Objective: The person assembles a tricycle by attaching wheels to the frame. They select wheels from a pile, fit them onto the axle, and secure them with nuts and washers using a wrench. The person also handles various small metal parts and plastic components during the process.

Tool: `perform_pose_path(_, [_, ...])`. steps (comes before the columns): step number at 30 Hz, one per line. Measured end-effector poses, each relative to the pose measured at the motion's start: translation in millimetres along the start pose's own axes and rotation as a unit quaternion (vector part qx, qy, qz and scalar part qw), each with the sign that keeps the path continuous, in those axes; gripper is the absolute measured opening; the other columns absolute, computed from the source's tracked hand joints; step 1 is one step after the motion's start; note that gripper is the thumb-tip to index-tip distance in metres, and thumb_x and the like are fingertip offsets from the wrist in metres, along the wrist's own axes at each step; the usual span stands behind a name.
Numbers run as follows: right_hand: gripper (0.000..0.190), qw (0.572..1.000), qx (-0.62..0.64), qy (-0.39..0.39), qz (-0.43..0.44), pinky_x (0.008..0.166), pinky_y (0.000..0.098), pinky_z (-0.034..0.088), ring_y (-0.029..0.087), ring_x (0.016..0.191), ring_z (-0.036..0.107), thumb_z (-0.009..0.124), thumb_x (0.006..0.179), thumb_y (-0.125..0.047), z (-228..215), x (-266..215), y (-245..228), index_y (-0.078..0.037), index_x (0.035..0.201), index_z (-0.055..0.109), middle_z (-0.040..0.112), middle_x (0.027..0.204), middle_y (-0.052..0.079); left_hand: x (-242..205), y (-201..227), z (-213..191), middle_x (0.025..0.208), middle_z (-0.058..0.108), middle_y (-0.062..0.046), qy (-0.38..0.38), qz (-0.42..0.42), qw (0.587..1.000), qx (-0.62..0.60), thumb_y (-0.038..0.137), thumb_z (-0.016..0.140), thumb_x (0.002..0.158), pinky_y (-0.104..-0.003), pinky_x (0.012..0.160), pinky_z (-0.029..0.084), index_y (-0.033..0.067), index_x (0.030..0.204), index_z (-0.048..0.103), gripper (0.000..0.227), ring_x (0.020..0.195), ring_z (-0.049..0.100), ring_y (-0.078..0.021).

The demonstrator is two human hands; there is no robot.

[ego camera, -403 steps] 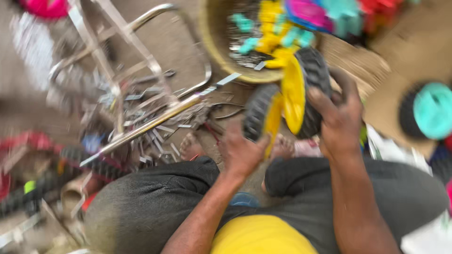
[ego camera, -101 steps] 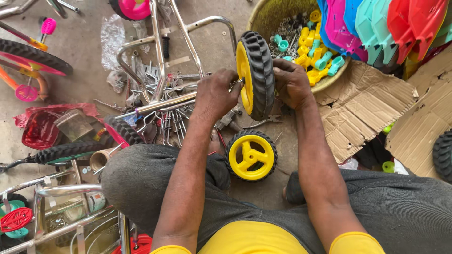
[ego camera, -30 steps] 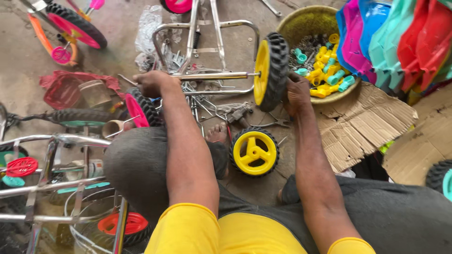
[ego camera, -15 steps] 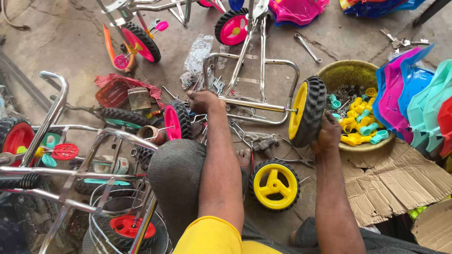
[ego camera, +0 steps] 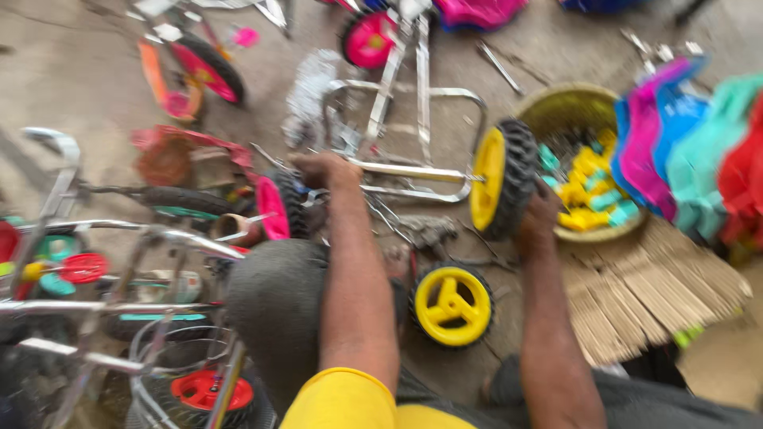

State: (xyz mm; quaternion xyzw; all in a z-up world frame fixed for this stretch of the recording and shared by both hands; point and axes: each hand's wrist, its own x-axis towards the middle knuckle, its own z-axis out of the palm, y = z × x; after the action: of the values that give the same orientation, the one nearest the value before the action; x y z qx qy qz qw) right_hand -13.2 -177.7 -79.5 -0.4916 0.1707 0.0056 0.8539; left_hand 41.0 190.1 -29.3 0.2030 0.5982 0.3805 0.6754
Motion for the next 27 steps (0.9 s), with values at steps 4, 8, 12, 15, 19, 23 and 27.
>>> perform_pose_path(4, [0.015,0.996,-0.002,-0.009,-0.092,0.071,0.0256,0.054,0.01,0.082,0.064,0.07,0.1,-0.01,1.5,-13.9,11.4,0.001,0.11,0.072,0.073,0.098,0.001,9.3,0.6,-3.6,0.127,0.06,-0.039,0.039,0.062,0.99,0.121,0.05,0.047,0.102,-0.054,0.083,0.063,-0.0201,0.122,0.053,0.073,0.11,0.069,-0.0462])
perform_pose_path(8, [0.013,0.994,-0.056,-0.044,-0.078,0.069,0.0242,0.054,0.007,0.079,0.063,0.072,0.1,-0.013,17.7,-28.6,-2.4,0.0,0.1,0.074,0.073,0.093,0.0,14.3,4.5,2.0,0.113,0.065,-0.034,-0.011,0.066,0.995,0.078,0.049,0.045,0.1,-0.051,0.066,0.065,-0.0149,0.113,0.058,0.067,0.087,0.074,-0.0412])
perform_pose_path(12, [0.012,0.991,-0.099,-0.004,-0.092,0.063,0.025,0.053,0.008,0.074,0.063,0.073,0.099,-0.013,31.1,-47.4,-0.4,-0.001,0.095,0.073,0.073,0.089,0.002,25.4,8.2,-12.6,0.083,0.062,-0.019,-0.075,0.075,0.994,0.019,0.039,0.046,0.103,-0.041,0.044,0.045,-0.0092,0.097,0.058,0.05,0.055,0.059,-0.0231])
perform_pose_path(15, [0.011,0.996,-0.033,-0.017,-0.084,0.069,0.0252,0.057,0.009,0.08,0.067,0.072,0.098,-0.012,39.0,-42.3,-0.3,-0.001,0.101,0.074,0.074,0.094,0.003,23.6,11.4,-2.6,0.065,0.055,-0.011,-0.131,0.113,0.985,-0.003,0.03,0.044,0.101,-0.038,0.037,0.045,-0.0035,0.082,0.055,0.04,0.044,0.055,-0.0199])
perform_pose_path(19, [0.016,0.993,0.092,-0.069,-0.017,0.068,0.0286,0.061,0.013,0.079,0.071,0.072,0.101,-0.016,30.8,-48.4,11.2,-0.001,0.106,0.07,0.074,0.095,0.006,31.7,6.0,-14.3,0.057,0.05,-0.008,-0.165,0.116,0.979,-0.035,0.032,0.039,0.104,-0.035,0.037,0.041,0.0048,0.075,0.047,0.041,0.042,0.048,-0.0188])
perform_pose_path(23, [0.016,0.985,0.161,-0.056,-0.012,0.072,0.0301,0.062,0.015,0.084,0.072,0.07,0.101,-0.014,38.9,-44.9,23.5,-0.001,0.111,0.068,0.074,0.098,0.008,48.1,5.6,-3.9,0.061,0.058,-0.011,-0.156,0.116,0.981,-0.015,0.034,0.04,0.104,-0.032,0.038,0.042,0.0013,0.076,0.053,0.045,0.044,0.053,-0.0178])
perform_pose_path(27, [0.019,0.984,0.15,-0.073,-0.063,0.082,0.0285,0.06,0.013,0.092,0.07,0.069,0.103,-0.012,59.0,-49.8,39.2,0.001,0.117,0.069,0.074,0.106,0.008,87.0,8.0,10.1,0.09,0.068,-0.015,-0.022,0.215,0.974,0.061,0.02,0.047,0.094,-0.036,0.055,0.063,0.0066,0.102,0.062,0.021,0.069,0.075,-0.0246])
